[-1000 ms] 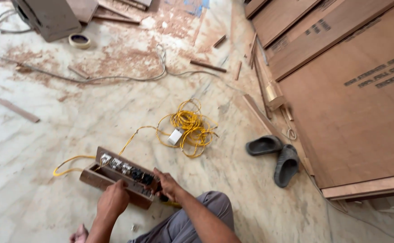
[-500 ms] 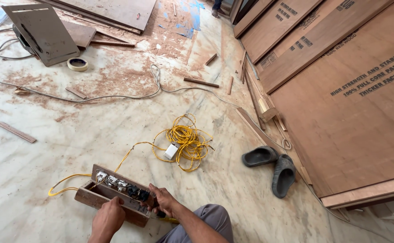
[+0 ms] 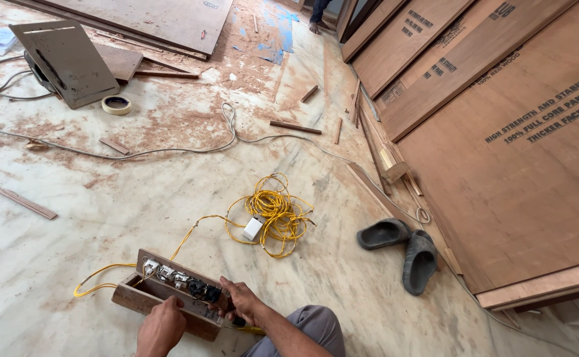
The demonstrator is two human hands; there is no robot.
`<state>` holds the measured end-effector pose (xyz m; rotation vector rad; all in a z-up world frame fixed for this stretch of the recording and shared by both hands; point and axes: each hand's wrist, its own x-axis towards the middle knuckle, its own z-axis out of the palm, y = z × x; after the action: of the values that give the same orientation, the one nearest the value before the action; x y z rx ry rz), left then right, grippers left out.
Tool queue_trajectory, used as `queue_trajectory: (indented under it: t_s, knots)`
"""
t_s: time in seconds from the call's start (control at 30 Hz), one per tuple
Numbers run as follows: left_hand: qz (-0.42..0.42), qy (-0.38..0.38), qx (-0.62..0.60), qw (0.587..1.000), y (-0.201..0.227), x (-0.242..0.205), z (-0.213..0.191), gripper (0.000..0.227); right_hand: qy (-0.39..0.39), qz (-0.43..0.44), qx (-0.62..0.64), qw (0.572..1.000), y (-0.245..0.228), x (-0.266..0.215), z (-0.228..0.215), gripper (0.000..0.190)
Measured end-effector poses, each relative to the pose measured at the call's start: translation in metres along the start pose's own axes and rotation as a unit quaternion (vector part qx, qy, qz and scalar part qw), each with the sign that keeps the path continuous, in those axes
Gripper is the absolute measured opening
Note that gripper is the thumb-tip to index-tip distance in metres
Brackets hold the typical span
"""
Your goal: Repairing or assembling an electrical extension board using a screwdriver.
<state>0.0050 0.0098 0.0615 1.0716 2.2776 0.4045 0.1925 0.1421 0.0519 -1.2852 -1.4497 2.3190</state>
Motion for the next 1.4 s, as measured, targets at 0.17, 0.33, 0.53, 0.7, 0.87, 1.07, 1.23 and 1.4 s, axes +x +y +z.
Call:
queue_trajectory:
  t_s: [0.17,0.33,0.53,0.7,0.87,1.07,1.23,1.4]
  knots:
    - [-0.002,0.006,-0.006,1.0,0.0,0.0,0.0,0.031,0.0,-0.006,0.0,1.0,0.003,0.003,-0.001,0.061]
    - [-0.005,-0.002,0.01,1.0,-0.016,0.018,0.013,0.03,0.082,-0.115,-0.107,0.984,0.015,0.005,0.002,0.063]
    - [0.015,-0.108,0.124,0.986,-0.063,0.055,0.082,0.036,0.055,-0.267,-0.236,0.933,0.024,0.01,-0.009,0.071]
    - [0.047,-0.14,0.114,0.982,-0.018,-0.003,0.005,0.037,0.1,-0.371,-0.48,0.789,0.013,-0.007,0.003,0.094]
    - [-0.002,-0.129,0.098,0.987,-0.021,-0.006,0.001,0.042,0.104,-0.319,-0.507,0.794,-0.005,-0.029,0.027,0.098]
    - [-0.004,-0.107,0.1,0.989,-0.028,0.001,0.012,0.034,0.114,-0.339,-0.523,0.774,-0.005,-0.028,0.026,0.091]
    - [-0.007,-0.086,0.097,0.992,-0.025,-0.003,-0.006,0.029,0.108,-0.349,-0.522,0.771,-0.012,-0.038,0.035,0.092]
    - [-0.063,-0.012,0.08,0.995,-0.035,-0.006,-0.018,0.024,0.084,-0.344,-0.57,0.742,-0.023,-0.054,0.048,0.096]
